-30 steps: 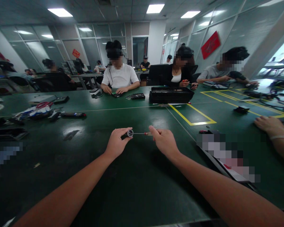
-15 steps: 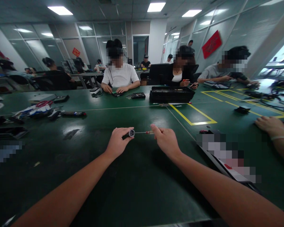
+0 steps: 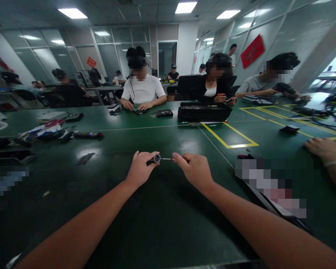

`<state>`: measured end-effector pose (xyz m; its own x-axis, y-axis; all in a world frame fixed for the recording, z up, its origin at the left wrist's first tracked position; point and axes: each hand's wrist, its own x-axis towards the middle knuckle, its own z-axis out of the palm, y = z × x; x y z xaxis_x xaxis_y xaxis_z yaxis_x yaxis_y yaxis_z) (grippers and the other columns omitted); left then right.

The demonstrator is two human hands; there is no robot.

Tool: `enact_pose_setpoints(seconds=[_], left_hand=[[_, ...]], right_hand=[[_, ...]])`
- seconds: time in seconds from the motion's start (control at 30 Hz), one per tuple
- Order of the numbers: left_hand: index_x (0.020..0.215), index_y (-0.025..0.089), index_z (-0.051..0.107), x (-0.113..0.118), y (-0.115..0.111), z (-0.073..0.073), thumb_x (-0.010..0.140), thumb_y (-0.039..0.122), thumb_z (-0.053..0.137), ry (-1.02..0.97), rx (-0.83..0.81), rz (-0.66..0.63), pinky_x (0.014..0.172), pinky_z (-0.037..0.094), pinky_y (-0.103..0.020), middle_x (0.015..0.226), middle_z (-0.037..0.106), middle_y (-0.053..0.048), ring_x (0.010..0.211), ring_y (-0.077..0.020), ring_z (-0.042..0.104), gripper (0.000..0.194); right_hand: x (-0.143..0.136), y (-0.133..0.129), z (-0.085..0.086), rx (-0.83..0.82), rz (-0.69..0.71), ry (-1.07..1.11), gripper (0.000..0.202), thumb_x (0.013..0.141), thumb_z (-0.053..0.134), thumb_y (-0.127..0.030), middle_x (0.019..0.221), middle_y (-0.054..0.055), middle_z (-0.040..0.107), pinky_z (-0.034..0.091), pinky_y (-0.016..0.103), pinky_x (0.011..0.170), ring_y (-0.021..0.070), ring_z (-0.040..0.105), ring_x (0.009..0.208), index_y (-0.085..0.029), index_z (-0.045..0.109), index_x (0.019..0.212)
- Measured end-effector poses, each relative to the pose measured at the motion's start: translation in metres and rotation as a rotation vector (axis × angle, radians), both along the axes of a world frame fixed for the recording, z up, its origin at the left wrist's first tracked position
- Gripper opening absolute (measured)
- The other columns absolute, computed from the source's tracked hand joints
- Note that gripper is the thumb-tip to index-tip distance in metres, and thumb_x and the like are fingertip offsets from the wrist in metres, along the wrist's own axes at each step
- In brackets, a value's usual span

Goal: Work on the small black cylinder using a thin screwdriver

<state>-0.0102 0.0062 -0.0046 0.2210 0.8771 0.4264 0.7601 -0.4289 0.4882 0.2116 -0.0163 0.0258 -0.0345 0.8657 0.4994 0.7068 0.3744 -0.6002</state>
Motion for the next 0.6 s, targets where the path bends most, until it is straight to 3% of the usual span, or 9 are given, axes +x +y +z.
enact_pose_setpoints(seconds=[0.37, 0.5, 0.6], left_hand=[[0.124, 0.031, 0.067, 0.0001, -0.0015, 0.0031, 0.09, 0.029, 0.067, -0.016, -0.027, 0.011, 0.115, 0.025, -0.062, 0.122, 0.07, -0.004, 0.116, -0.0263, 0.06, 0.035], [0.124, 0.031, 0.067, -0.0007, -0.0006, 0.0022, 0.089, 0.03, 0.068, -0.027, -0.015, 0.015, 0.114, 0.026, -0.061, 0.122, 0.07, -0.004, 0.116, -0.0264, 0.06, 0.035], [0.124, 0.032, 0.067, -0.0004, -0.0006, 0.0024, 0.089, 0.029, 0.068, -0.022, -0.018, 0.019, 0.114, 0.027, -0.06, 0.121, 0.07, -0.004, 0.115, -0.0266, 0.061, 0.035]], right_hand=[[0.0003, -0.0071, 0.007, 0.024, 0.055, -0.047, 0.045, 0.095, 0.057, -0.051, 0.053, -0.003, 0.056, 0.031, 0.026, 0.049, 0.0105, 0.047, 0.047, -0.019, 0.064, 0.065], [0.0, -0.0063, 0.0083, -0.021, 0.134, -0.004, 0.025, 0.096, 0.058, -0.04, 0.076, 0.002, 0.071, 0.044, 0.027, 0.061, 0.015, 0.063, 0.066, -0.019, 0.071, 0.092], [-0.0011, -0.0042, 0.0065, -0.063, 0.199, 0.076, 0.019, 0.096, 0.056, -0.029, 0.093, 0.005, 0.075, 0.049, 0.029, 0.072, 0.0175, 0.069, 0.082, -0.019, 0.067, 0.107]])
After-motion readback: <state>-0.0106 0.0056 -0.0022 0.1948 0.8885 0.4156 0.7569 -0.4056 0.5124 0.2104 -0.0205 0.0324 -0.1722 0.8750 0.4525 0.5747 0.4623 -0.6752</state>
